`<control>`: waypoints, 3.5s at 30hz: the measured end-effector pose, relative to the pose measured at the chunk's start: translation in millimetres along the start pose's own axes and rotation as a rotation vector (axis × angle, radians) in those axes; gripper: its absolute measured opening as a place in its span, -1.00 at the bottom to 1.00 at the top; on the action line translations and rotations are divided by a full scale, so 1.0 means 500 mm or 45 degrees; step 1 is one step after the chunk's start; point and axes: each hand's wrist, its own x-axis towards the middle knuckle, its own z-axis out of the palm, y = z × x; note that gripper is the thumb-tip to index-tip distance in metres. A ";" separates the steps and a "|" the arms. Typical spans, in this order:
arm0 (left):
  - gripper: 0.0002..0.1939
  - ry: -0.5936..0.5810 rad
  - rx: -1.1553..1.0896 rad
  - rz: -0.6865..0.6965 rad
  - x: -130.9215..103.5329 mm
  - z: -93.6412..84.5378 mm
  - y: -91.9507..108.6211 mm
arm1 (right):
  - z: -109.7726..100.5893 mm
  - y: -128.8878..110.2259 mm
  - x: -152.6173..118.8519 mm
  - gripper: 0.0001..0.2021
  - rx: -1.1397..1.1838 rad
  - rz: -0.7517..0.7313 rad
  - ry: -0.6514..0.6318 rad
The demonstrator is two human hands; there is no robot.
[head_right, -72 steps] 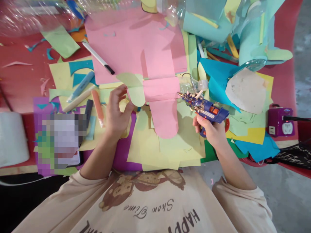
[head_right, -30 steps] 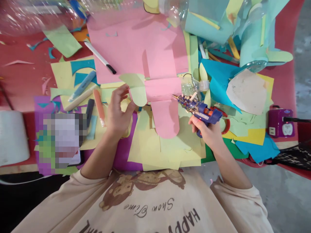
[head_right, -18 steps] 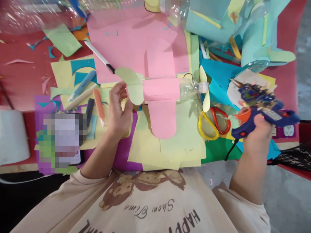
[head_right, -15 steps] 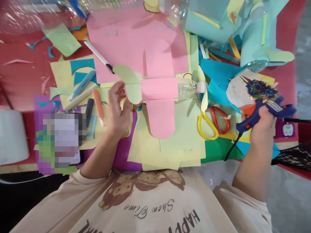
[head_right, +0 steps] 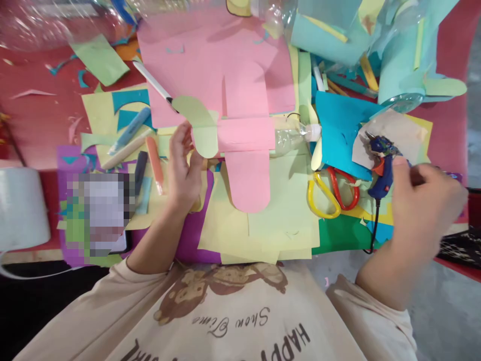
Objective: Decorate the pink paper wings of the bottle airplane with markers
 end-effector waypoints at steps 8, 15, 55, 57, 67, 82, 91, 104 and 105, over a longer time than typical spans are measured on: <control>-0.52 -0.056 -0.025 0.032 -0.001 -0.004 -0.013 | 0.002 -0.295 -0.114 -0.80 0.798 -1.259 -0.567; -0.54 -0.043 0.005 0.008 0.002 -0.007 0.002 | 0.067 -0.391 -0.174 -0.62 0.239 -1.258 -0.741; -0.64 0.003 0.407 0.418 -0.003 -0.008 0.048 | 0.081 -0.302 -0.027 -0.67 1.341 -0.222 -0.787; -0.62 0.012 0.421 0.421 -0.004 -0.006 0.049 | 0.080 -0.303 -0.025 -0.67 1.300 -0.250 -0.787; -0.55 -0.069 0.469 0.362 -0.015 0.003 0.048 | 0.082 -0.311 -0.024 -0.73 1.197 -0.320 -0.726; -0.49 -0.122 0.538 0.316 -0.017 0.006 0.054 | 0.092 -0.308 -0.042 -0.76 0.975 -0.538 -0.256; -0.65 -0.045 0.507 0.325 -0.014 0.001 0.061 | 0.104 -0.313 -0.045 -0.65 0.744 -0.734 -0.417; -0.27 0.062 0.201 0.069 0.057 0.029 0.066 | 0.117 -0.314 -0.052 -0.61 0.656 -0.740 -0.444; -0.26 0.072 0.196 0.075 0.058 0.032 0.065 | 0.118 -0.314 -0.052 -0.61 0.645 -0.738 -0.450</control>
